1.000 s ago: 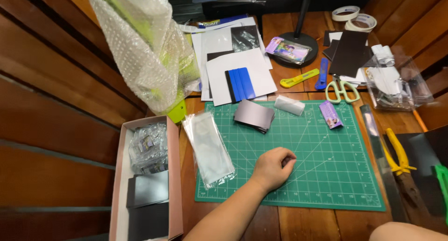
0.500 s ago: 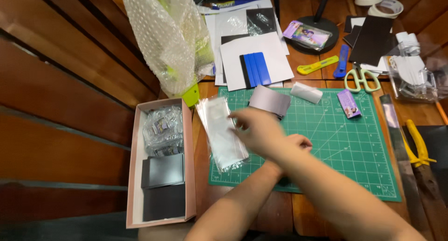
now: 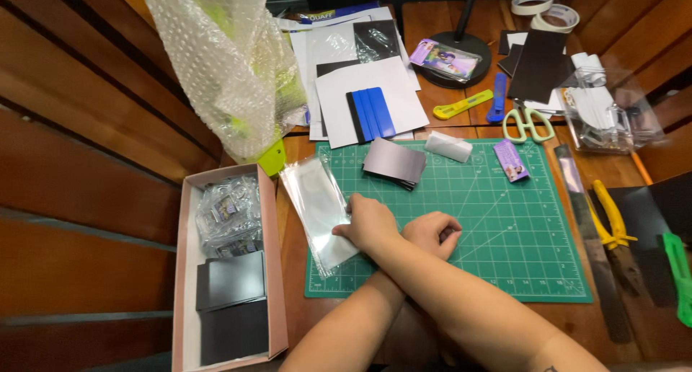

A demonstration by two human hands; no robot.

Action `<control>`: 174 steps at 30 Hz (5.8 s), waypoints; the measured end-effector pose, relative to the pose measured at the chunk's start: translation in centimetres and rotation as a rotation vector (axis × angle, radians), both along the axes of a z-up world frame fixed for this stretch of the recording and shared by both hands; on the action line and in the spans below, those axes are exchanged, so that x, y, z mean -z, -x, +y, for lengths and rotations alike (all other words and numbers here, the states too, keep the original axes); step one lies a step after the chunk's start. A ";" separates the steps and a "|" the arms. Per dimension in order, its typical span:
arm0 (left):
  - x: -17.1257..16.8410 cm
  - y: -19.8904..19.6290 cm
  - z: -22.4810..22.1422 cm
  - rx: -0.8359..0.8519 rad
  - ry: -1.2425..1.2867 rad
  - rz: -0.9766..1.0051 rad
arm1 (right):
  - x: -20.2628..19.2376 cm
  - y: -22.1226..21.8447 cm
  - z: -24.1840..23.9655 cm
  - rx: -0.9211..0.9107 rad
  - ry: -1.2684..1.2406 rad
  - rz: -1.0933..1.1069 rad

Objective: The person places printed cards into clear plastic sleeves by hand. They pick up a sleeve, slide a card inside, and then place the sleeved card into a stack on a cutting mat.

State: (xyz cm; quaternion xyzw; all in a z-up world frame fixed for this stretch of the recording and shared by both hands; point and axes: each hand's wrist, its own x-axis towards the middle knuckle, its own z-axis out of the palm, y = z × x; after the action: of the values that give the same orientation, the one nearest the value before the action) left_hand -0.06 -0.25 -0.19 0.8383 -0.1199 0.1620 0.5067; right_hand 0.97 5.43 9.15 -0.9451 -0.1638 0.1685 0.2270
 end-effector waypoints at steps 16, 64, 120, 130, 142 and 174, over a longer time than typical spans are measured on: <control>1.5 -0.3 -0.5 0.002 -0.187 -0.092 | 1.5 -0.5 -1.4 0.121 -0.132 0.128; -7.0 0.4 11.2 -0.413 0.293 0.366 | 5.0 -4.6 -22.9 0.437 -1.015 0.238; -8.9 1.1 10.9 -0.334 0.534 0.576 | 4.7 -5.7 -24.7 0.463 -0.959 0.115; -5.8 2.0 3.7 -0.202 -0.395 -0.145 | 4.9 -6.3 -24.1 0.402 -0.864 0.057; -4.4 1.4 2.9 -0.006 -0.584 0.171 | 5.9 -7.1 -25.6 0.457 -0.783 -0.050; -3.0 0.2 2.0 -0.061 -0.587 0.039 | 4.7 -6.8 -27.4 0.259 -0.399 -0.263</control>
State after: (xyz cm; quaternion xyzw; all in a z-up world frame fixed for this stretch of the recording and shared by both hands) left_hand -0.30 1.74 2.77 0.9551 -0.1267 0.1196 0.2397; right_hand 7.73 -21.94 4.44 -0.9085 -0.0994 -0.0220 0.4052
